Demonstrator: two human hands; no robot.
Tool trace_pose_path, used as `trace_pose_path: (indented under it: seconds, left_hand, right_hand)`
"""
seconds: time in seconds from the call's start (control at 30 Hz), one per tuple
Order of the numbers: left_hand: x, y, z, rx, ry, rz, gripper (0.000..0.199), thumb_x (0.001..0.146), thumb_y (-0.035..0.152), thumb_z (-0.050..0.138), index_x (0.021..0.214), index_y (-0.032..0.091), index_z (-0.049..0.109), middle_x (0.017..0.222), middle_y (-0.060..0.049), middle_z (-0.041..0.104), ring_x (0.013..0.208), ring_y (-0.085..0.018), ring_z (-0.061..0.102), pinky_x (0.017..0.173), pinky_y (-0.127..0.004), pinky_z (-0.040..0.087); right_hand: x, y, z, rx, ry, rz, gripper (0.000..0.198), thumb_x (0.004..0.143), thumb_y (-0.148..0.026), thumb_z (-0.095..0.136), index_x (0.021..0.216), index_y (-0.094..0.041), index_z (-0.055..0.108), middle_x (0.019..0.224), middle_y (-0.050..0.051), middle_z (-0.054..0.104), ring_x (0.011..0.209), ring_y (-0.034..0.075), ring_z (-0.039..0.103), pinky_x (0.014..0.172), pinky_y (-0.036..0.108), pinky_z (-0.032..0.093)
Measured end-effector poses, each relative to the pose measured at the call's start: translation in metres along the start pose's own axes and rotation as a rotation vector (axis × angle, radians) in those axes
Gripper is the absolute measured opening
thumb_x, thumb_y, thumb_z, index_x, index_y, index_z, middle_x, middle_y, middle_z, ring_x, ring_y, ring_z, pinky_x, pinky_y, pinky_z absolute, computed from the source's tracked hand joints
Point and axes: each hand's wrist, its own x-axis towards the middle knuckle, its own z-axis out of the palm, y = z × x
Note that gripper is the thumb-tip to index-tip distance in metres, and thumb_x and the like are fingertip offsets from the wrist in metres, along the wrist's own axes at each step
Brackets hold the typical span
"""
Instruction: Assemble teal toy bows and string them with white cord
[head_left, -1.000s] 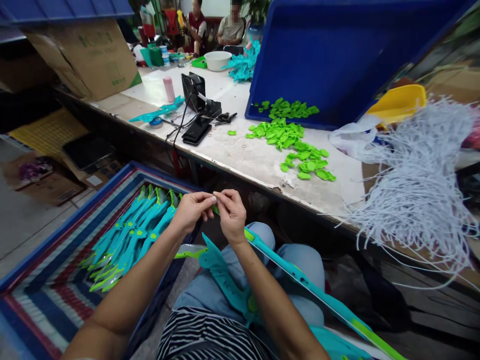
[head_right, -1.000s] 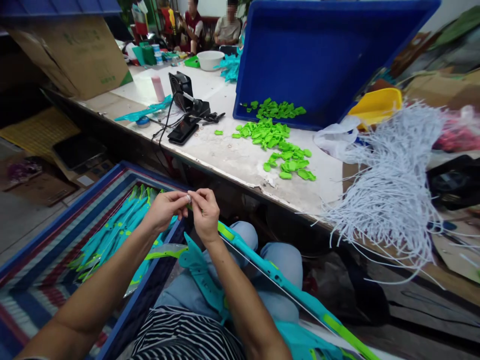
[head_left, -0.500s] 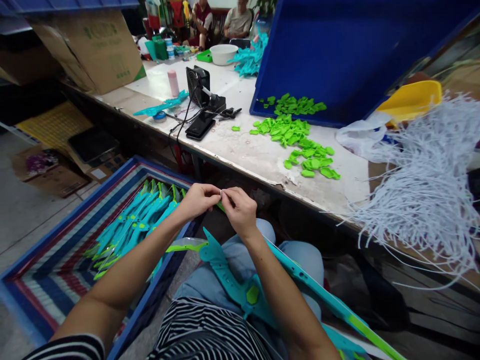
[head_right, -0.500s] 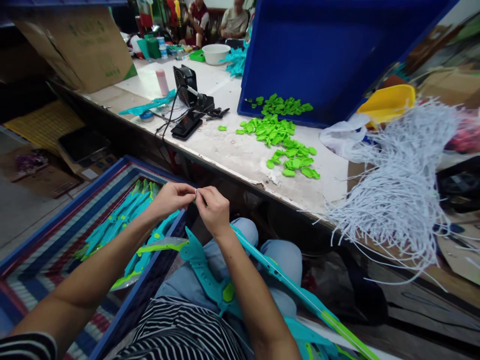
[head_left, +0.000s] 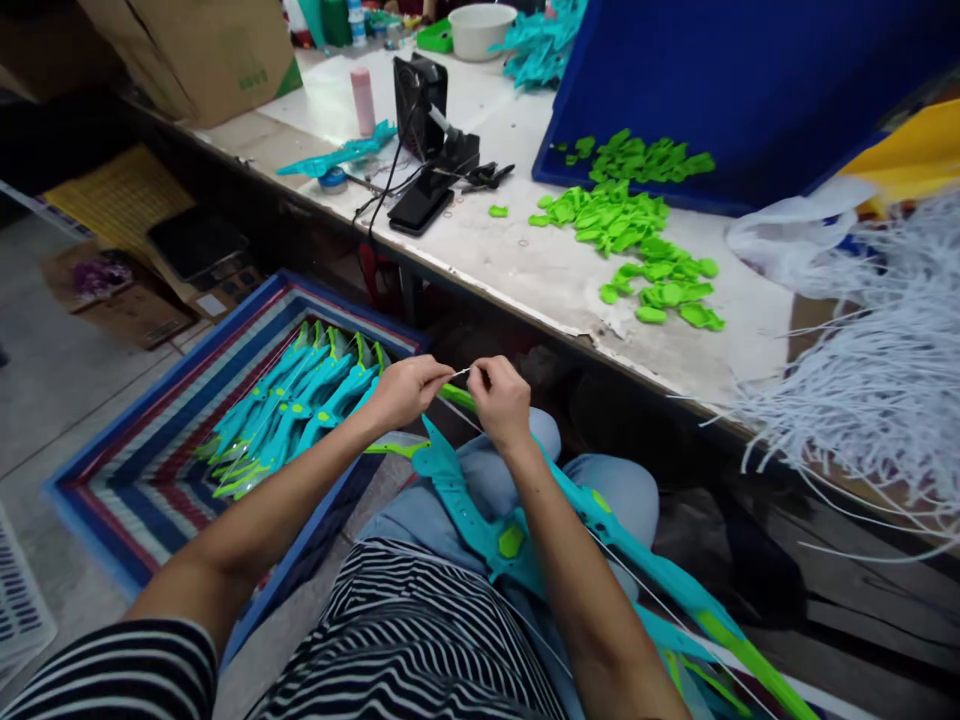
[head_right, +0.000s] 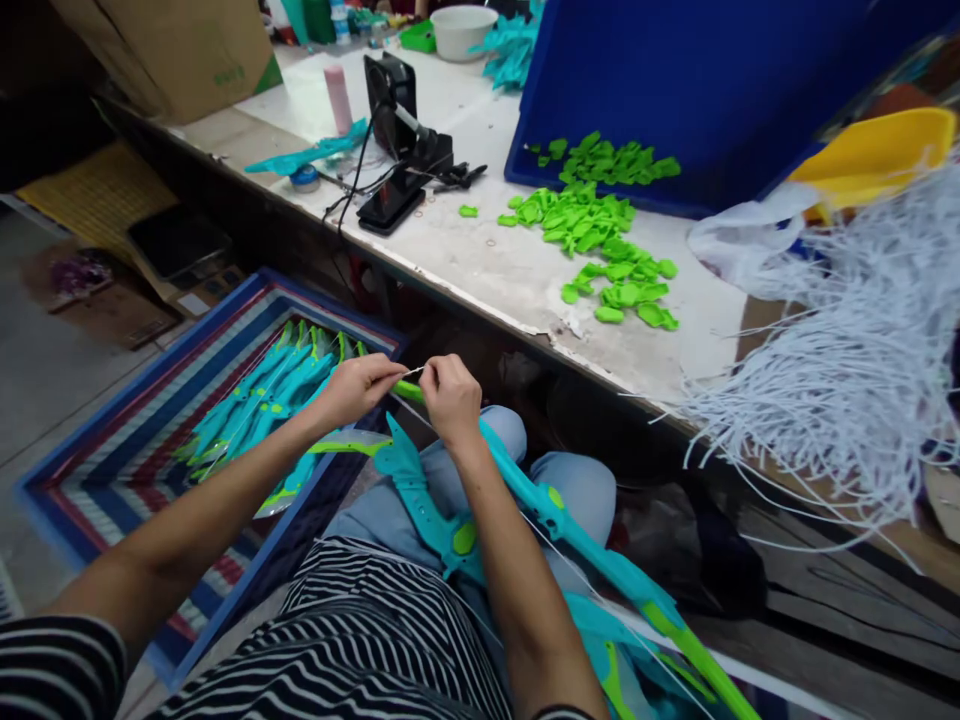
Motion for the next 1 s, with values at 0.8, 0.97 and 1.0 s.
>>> trace_pose_path:
  seconds: [0.8, 0.97, 1.0]
  left_hand:
    - [-0.229, -0.051, 0.012, -0.013, -0.179, -0.661, 0.018, 0.074, 0.034, 0.057, 0.062, 0.021, 0.062, 0.069, -0.006, 0.060, 0.074, -0.020, 0.056, 0.074, -0.030, 0.040]
    - [-0.188, -0.016, 0.002, -0.853, -0.030, -0.803, 0.029, 0.072, 0.040, 0.055, 0.055, 0.020, 0.043, 0.073, -0.005, 0.060, 0.074, -0.020, 0.055, 0.079, -0.038, 0.044]
    - [-0.178, -0.007, 0.003, -1.077, -0.050, -0.827, 0.031, 0.072, 0.040, 0.056, 0.055, 0.020, 0.040, 0.068, -0.004, 0.057, 0.069, -0.019, 0.055, 0.078, -0.039, 0.046]
  right_hand:
    - [-0.072, -0.050, 0.086, -0.157, -0.843, -0.174, 0.041, 0.080, -0.016, 0.067, 0.120, -0.015, 0.058, 0.096, 0.015, 0.062, 0.088, 0.027, 0.060, 0.080, 0.037, 0.047]
    - [-0.067, -0.038, 0.079, 0.328, -0.880, -0.004, 0.041, 0.080, -0.020, 0.067, 0.120, -0.017, 0.059, 0.103, 0.009, 0.065, 0.094, 0.021, 0.061, 0.086, 0.034, 0.047]
    - [-0.067, -0.036, 0.078, 0.483, -0.886, 0.056, 0.040, 0.080, -0.024, 0.067, 0.119, -0.018, 0.059, 0.106, 0.008, 0.065, 0.096, 0.020, 0.061, 0.087, 0.034, 0.047]
